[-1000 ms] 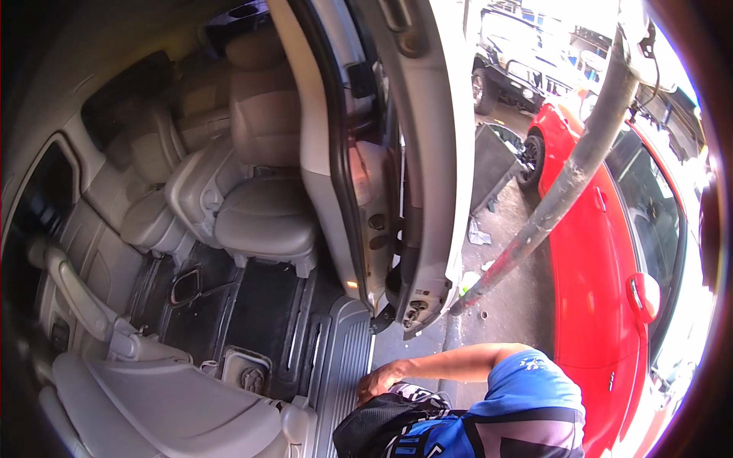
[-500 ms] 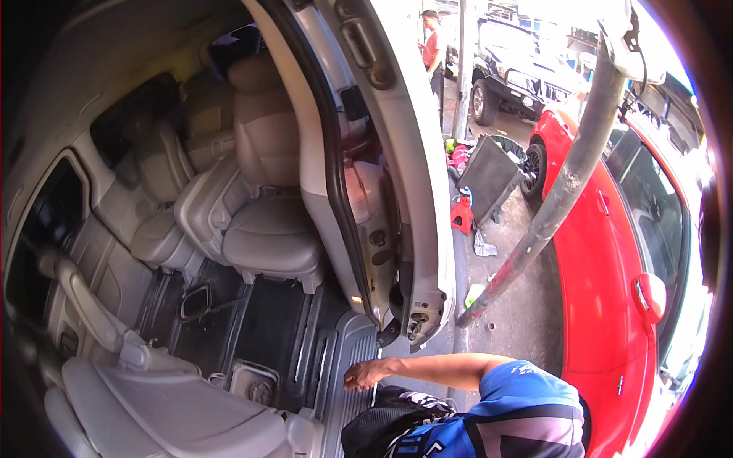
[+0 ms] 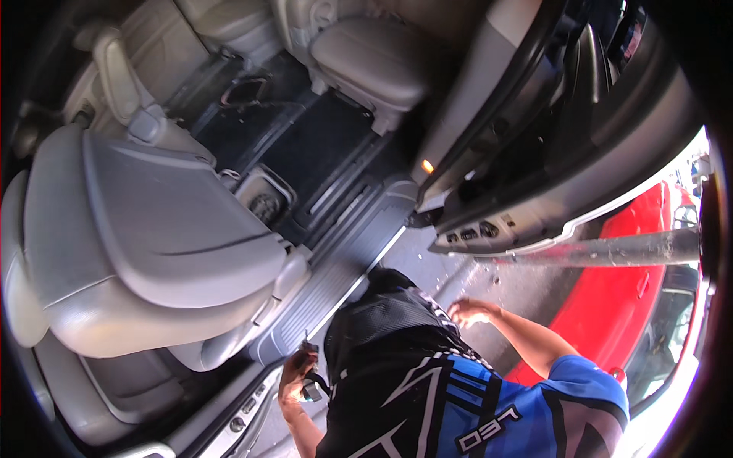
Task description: Replacing or repairing a component located under the floor panel in the interior of a vehicle.
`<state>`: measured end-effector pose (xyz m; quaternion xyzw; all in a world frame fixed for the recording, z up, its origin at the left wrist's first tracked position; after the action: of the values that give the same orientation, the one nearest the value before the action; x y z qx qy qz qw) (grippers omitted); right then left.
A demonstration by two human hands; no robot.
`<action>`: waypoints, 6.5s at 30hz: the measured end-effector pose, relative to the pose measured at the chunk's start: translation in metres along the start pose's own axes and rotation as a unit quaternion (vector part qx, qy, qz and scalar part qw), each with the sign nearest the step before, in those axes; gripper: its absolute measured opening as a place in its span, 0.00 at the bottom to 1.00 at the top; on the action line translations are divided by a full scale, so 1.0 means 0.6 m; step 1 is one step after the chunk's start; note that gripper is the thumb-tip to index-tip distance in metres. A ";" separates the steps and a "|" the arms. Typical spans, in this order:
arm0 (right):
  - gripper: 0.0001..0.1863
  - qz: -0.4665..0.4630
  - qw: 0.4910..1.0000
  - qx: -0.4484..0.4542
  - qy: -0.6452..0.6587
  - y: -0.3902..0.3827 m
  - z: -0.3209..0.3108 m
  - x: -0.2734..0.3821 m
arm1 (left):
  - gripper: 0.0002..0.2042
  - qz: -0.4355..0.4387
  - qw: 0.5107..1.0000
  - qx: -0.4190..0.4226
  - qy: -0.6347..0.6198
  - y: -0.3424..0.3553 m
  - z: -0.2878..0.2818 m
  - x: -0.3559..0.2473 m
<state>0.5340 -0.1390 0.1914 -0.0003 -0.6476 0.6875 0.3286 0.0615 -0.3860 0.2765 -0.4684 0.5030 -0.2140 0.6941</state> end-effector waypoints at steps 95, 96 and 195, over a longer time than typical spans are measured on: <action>0.14 -0.249 0.961 0.113 0.039 -0.198 0.016 0.364 | 0.05 0.426 0.585 0.261 0.639 -0.076 0.538 -0.466; 0.15 -0.233 0.963 0.132 0.029 -0.196 0.018 0.359 | 0.05 0.431 0.589 0.262 0.632 -0.076 0.537 -0.467; 0.35 -0.474 0.494 -0.386 -0.619 0.883 -0.178 1.221 | 0.12 -0.102 0.558 -0.580 -0.585 0.153 0.340 0.058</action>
<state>-0.2341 0.3167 0.0137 0.6057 -0.7881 -0.0661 0.0877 0.2431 -0.2811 0.1908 -0.8401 -0.0491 0.3756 0.3883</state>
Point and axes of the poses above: each hand's wrist, its own y-axis towards the middle knuckle, its own z-axis out of the palm, x = y × z, the point moved 7 cm from there along y, towards the middle knuckle, and after that the axes turned 10 degrees about -z, right-handed, at the moved point
